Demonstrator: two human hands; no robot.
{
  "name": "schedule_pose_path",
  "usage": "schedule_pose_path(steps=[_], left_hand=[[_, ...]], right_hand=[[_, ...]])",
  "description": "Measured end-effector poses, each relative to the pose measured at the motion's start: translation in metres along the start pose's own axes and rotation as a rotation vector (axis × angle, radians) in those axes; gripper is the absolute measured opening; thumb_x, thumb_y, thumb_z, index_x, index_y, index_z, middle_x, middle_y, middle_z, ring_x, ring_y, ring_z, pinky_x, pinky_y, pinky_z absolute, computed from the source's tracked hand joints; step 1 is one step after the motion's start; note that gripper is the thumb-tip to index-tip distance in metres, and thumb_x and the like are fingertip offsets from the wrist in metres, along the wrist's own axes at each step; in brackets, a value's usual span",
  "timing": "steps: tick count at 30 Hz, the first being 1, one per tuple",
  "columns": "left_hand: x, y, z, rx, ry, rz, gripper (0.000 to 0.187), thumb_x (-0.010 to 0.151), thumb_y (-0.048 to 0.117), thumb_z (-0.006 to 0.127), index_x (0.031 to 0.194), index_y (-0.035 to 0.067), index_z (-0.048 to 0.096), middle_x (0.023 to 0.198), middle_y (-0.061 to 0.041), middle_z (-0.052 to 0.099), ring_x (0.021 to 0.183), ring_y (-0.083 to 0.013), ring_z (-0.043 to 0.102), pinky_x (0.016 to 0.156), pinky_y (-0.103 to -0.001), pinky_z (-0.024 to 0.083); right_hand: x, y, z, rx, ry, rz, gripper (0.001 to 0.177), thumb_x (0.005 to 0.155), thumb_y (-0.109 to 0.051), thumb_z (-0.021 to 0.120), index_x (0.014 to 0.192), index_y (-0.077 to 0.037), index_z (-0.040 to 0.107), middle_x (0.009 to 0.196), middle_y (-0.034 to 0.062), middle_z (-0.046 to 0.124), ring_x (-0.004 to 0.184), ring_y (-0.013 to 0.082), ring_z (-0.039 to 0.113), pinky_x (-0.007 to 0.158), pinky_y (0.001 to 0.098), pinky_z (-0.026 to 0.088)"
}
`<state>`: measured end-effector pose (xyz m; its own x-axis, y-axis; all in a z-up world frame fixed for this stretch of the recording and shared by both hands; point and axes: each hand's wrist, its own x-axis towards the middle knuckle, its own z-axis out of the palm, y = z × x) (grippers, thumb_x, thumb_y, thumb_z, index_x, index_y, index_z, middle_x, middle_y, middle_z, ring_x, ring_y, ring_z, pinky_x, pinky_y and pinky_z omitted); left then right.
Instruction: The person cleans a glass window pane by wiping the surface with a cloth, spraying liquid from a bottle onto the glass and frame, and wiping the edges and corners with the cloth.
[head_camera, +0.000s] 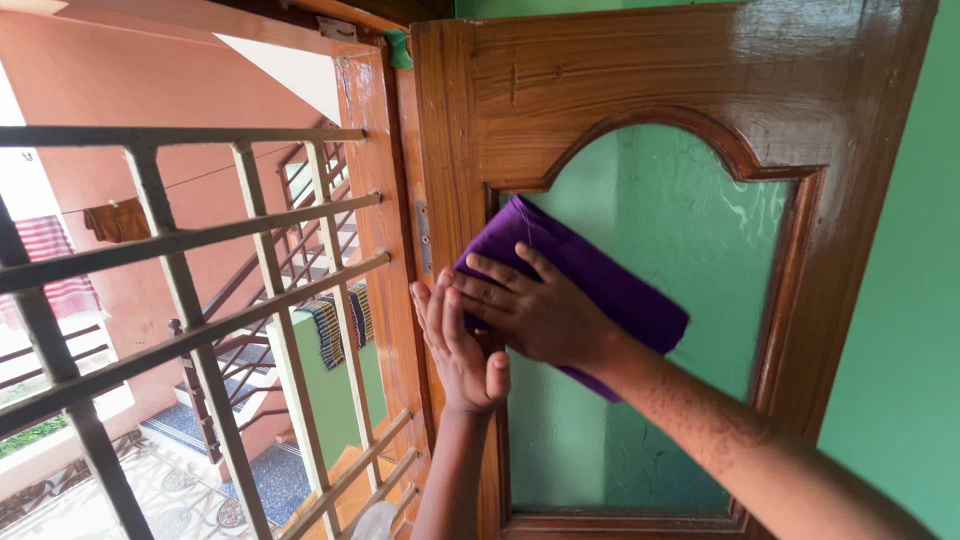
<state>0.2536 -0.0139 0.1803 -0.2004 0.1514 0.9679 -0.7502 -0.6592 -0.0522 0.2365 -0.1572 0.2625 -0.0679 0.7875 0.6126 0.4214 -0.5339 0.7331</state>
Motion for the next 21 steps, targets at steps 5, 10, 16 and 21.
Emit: schedule_pose_path(steps=[5,10,16,21], left_hand=[[-0.008,-0.005,0.002,0.063,-0.022,0.019,0.080,0.107,0.064,0.027,0.163,0.007,0.025,0.167,-0.016,0.033,0.163,-0.0387,0.016,0.136,-0.057,0.011],[-0.007,-0.006,0.003,0.102,-0.046,0.020,0.078,0.107,0.063,0.028,0.163,0.010,0.023,0.168,-0.015,0.033,0.164,-0.0375,0.016,0.135,-0.057,0.010],[-0.003,-0.003,0.000,0.152,-0.066,0.013,0.076,0.107,0.060,0.032,0.162,0.009,0.025,0.166,-0.016,0.035,0.162,-0.0405,0.018,0.134,-0.058,0.011],[0.010,0.006,-0.001,0.319,-0.164,-0.053,0.063,0.107,0.040,0.047,0.158,0.004,0.034,0.162,-0.018,0.040,0.158,-0.0449,0.022,0.130,-0.061,0.015]], right_hand=[[0.038,0.046,-0.011,-0.145,0.045,-0.002,0.047,0.110,-0.044,0.052,0.152,-0.022,0.051,0.168,0.0031,0.038,0.157,0.0237,0.031,0.126,0.0565,0.011],[0.081,0.094,-0.035,-0.028,0.140,0.290,0.044,0.112,-0.037,0.052,0.149,-0.014,0.057,0.168,0.0046,0.037,0.156,0.0261,0.032,0.125,0.0581,0.020],[0.091,0.056,-0.021,0.064,0.055,0.024,0.050,0.111,-0.035,0.050,0.155,-0.011,0.047,0.166,0.0058,0.038,0.156,0.0247,0.034,0.127,0.0516,0.025],[0.099,0.091,-0.034,0.041,0.116,0.262,0.050,0.113,-0.032,0.044,0.157,-0.009,0.044,0.164,0.0111,0.039,0.154,0.0287,0.034,0.126,0.0522,0.024]])
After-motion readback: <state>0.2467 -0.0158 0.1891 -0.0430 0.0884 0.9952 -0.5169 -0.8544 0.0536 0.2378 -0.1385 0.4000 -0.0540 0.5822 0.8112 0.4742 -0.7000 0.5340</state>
